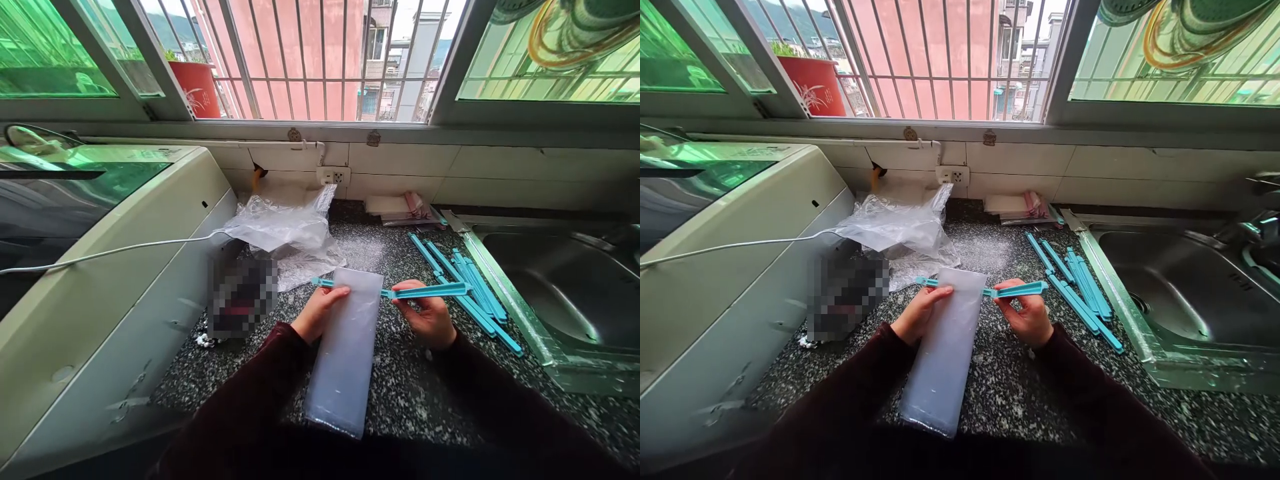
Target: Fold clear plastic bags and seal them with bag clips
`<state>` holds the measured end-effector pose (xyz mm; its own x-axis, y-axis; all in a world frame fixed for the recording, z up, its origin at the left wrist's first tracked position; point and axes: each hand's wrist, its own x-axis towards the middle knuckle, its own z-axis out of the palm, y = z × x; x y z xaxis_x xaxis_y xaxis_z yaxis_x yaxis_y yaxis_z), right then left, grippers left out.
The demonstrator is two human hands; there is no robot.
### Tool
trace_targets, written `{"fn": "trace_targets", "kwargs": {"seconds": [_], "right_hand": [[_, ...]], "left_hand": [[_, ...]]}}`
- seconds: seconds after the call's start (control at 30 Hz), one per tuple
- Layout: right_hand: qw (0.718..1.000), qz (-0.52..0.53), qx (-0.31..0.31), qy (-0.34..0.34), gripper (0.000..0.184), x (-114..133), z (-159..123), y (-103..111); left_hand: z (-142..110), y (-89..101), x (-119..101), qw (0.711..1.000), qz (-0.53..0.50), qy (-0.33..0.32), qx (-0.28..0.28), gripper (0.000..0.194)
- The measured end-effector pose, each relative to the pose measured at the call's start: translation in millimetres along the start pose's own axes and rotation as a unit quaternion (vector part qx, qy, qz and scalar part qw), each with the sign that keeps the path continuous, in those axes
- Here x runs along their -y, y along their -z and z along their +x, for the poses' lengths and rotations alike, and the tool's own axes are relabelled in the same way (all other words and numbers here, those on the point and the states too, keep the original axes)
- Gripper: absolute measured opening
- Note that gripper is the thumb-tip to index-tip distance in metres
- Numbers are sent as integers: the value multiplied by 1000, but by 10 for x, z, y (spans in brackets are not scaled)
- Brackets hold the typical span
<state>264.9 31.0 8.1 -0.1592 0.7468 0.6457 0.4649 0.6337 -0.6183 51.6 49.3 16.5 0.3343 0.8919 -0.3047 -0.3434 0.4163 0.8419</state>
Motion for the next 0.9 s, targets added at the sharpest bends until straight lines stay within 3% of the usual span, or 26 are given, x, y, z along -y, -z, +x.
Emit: {"fn": "trace_targets", "kwargs": {"seconds": [0.43, 0.63, 0.9], "right_hand": [[999, -38, -36, 6, 22, 22, -70, -31], [996, -46, -13, 78, 20, 72, -17, -11], [990, -88, 3, 108, 29, 48, -11, -17]], "left_hand": [[5, 9, 53, 1000, 7, -3, -3, 28], [-2, 14, 51, 999, 25, -32, 8, 29], [26, 35, 99, 996, 65, -57, 3, 31]]}}
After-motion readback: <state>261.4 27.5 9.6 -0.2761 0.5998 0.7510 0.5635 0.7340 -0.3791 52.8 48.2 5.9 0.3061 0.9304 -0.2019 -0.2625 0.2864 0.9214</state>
